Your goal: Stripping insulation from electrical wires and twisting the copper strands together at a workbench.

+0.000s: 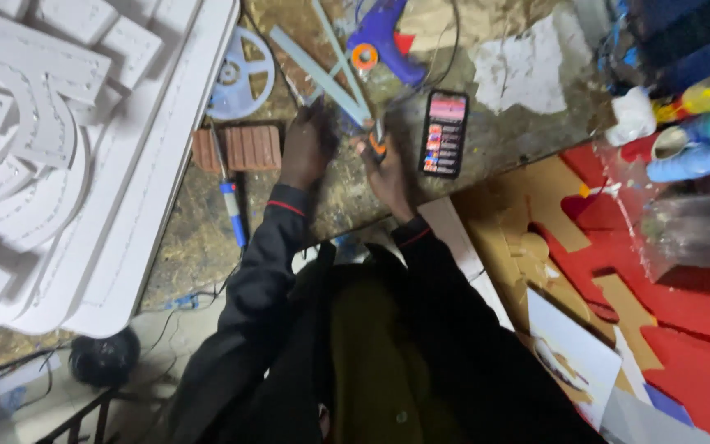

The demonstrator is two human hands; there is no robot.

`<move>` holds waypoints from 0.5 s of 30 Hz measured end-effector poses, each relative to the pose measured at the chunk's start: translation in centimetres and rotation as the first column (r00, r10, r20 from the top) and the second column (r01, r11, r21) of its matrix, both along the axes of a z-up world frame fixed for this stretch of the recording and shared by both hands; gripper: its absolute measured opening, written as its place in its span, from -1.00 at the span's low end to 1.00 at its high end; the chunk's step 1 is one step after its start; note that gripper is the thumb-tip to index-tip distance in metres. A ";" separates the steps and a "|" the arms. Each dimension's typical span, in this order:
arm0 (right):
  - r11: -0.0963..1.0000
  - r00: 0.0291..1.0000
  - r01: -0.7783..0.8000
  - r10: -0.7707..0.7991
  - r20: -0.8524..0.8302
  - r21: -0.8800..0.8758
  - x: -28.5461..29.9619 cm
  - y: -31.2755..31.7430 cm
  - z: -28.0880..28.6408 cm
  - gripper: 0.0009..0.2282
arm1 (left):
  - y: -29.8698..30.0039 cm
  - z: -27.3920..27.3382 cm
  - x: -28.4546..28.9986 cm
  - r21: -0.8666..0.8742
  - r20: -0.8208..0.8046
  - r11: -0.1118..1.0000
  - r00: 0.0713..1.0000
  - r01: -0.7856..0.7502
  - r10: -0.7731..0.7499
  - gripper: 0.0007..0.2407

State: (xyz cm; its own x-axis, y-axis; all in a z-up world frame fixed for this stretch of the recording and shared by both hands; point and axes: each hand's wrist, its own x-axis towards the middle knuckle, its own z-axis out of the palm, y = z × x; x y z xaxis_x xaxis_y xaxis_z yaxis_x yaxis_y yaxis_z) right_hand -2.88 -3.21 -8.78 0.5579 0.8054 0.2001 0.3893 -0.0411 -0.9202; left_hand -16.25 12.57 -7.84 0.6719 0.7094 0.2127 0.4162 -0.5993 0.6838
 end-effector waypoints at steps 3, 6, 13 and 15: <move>0.995 0.999 -0.045 0.046 0.011 -0.085 -0.4 -0.8 3.8 -0.80 | 0.9 -1.7 0.3 -0.022 -0.121 0.998 0.992 -0.052 0.049 -0.50; 0.994 0.997 -0.071 0.067 -0.049 -0.089 0.1 -1.6 1.9 -0.80 | -0.7 1.4 -0.7 -0.026 -0.034 0.996 0.995 -0.090 0.090 -0.66; 0.997 0.987 -0.078 0.081 -0.138 0.027 1.9 0.0 -3.5 -0.86 | -3.5 4.8 -4.9 -0.047 0.146 0.984 0.974 -0.170 0.176 -0.76; 0.991 0.975 -0.122 0.129 -0.179 0.052 1.5 0.6 -2.4 -0.87 | -4.5 7.8 -5.8 -0.144 0.339 0.956 0.895 -0.255 0.290 -0.89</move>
State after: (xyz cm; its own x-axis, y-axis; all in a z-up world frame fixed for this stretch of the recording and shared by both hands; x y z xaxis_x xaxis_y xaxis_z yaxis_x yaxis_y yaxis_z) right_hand -1.33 -2.64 -11.16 0.4831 0.8646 0.1382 0.2150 0.0359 -0.9760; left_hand -22.02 8.11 -0.01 0.3425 0.8820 0.3236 0.2754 -0.4235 0.8630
